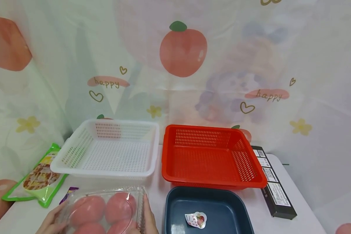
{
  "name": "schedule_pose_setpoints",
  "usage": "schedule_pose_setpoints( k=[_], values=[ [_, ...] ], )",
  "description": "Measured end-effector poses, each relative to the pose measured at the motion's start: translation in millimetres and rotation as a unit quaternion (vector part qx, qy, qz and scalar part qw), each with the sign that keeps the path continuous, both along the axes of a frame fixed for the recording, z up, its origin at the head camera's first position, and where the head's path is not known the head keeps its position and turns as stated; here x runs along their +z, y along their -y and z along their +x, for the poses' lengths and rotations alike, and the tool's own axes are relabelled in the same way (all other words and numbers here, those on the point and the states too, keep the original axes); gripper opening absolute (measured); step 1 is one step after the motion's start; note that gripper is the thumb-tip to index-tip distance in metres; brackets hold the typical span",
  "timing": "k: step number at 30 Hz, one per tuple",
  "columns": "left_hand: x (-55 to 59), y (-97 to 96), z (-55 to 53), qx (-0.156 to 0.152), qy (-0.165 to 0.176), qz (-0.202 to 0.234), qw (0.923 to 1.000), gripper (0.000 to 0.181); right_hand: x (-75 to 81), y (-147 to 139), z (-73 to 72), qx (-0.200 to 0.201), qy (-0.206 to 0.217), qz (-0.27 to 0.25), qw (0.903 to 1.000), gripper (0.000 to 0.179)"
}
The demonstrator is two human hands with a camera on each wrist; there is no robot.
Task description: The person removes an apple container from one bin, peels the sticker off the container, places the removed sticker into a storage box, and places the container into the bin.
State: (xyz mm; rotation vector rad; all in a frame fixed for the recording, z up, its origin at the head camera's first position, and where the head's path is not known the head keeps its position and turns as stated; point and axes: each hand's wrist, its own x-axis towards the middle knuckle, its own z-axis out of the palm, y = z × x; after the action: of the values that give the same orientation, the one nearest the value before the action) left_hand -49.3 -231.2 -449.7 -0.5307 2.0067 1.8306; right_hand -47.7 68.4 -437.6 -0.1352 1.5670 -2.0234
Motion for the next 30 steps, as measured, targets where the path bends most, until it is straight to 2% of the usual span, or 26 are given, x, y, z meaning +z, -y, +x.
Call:
schedule_pose_setpoints(
  k=[3,7,9,11,15,17,19,20,23,24,26,28,29,30],
  values=[
    [6.1,-1.9,3.4,-0.002,-0.016,-0.014,0.9998,0.079,2.2,-2,2.1,-0.006,-0.057,0.024,0.9981,0.091],
    [14.8,-3.4,5.5,-0.008,-0.015,-0.021,0.9996,0.08,4.0,-4,3.3,-0.015,-0.091,0.027,0.9953,0.093],
    [17.3,-4.4,6.3,-0.006,-0.027,-0.009,0.9996,0.079,6.7,-6,3.9,-0.016,-0.084,0.024,0.996,0.092],
    [18.0,-5.6,7.3,-0.006,-0.054,-0.008,0.9985,0.078,9.5,-8,3.9,-0.016,-0.079,0.018,0.9966,0.093],
    [14.0,-9.1,12.6,0.023,-0.113,-0.007,0.9933,0.066,18.4,-14,3.3,-0.013,-0.058,0.01,0.9982,0.093],
    [10.9,-10.6,15.8,0.041,-0.149,0.0,0.988,0.059,24.3,-17,2.8,-0.009,-0.069,0.004,0.9976,0.092],
    [7.7,-11.1,18.3,0.047,-0.197,0.02,0.9791,0.059,31.4,-19,3.2,-0.008,-0.069,-0.006,0.9976,0.09],
    [6.3,-11.0,18.5,0.042,-0.229,0.032,0.9721,0.062,34.9,-20,3.4,-0.008,-0.073,-0.011,0.9972,0.088],
    [6.2,-10.0,17.4,0.024,-0.288,0.046,0.9563,0.07,46.9,-22,3.1,-0.012,-0.077,-0.026,0.9966,0.085],
    [7.4,-9.7,16.2,0.015,-0.306,0.047,0.9508,0.072,51.0,-23,2.6,-0.015,-0.082,-0.026,0.9962,0.084],
    [12.5,-9.8,13.3,0.002,-0.325,0.04,0.945,0.074,59.3,-24,1.3,-0.018,-0.098,-0.021,0.9948,0.082],
    [19.7,-9.7,10.5,-0.007,-0.324,0.023,0.9458,0.076,67.8,-25,-0.6,-0.019,-0.11,-0.012,0.9937,0.081],
    [24.0,-9.8,9.0,-0.013,-0.313,0.018,0.9494,0.076,72.2,-26,-1.6,-0.024,-0.113,-0.003,0.9933,0.081],
    [29.8,-9.4,7.8,-0.02,-0.288,0.021,0.957,0.076,76.8,-26,-3.0,-0.029,-0.11,0.008,0.9935,0.081]
  ],
)
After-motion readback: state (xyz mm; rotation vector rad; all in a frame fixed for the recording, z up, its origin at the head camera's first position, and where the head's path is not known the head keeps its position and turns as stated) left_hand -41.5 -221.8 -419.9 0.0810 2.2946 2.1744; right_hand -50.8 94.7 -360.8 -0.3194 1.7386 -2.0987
